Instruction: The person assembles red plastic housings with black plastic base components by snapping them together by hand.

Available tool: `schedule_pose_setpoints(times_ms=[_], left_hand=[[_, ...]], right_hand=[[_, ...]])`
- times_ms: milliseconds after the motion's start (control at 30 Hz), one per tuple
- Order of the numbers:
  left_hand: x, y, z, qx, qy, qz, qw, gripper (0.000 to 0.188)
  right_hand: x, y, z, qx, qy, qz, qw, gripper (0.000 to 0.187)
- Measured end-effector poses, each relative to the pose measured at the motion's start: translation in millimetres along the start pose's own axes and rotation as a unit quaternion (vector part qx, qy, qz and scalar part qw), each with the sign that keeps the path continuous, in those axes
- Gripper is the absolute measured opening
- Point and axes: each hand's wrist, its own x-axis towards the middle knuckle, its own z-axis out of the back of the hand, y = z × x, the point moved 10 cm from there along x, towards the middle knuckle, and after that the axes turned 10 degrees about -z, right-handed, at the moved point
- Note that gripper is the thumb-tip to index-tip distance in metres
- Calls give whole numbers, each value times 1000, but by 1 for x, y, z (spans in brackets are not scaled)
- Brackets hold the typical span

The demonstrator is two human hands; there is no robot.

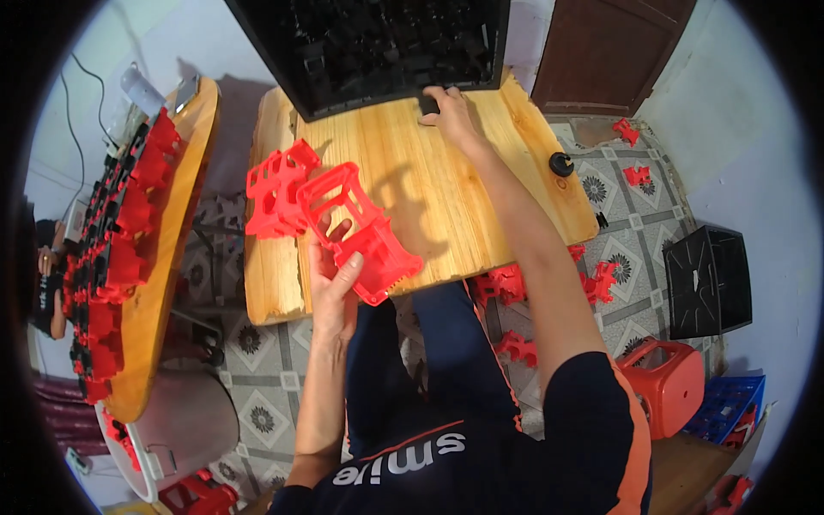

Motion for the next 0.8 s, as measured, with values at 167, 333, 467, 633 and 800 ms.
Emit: schedule_pose_setpoints(times_ms=[167,333,467,633,800], left_hand=[[1,12,18,-16,-25,24,999,56],[1,25,28,-14,-42,30,999,63],[-2,14,27,-33,-33,8,999,65],[-7,2,18,-29,0,-22,999,73],[-13,-8,16,-32,20,-31,999,77]], right_hand=[[-90,44,11,2,22,171,985,40],[-142,79,73,131,41,173,975,22],[-204,142,111,200,108,129,965,19],[-251,181,106,96,59,255,960,20],[-261,193,107,77,44,279,956,24]])
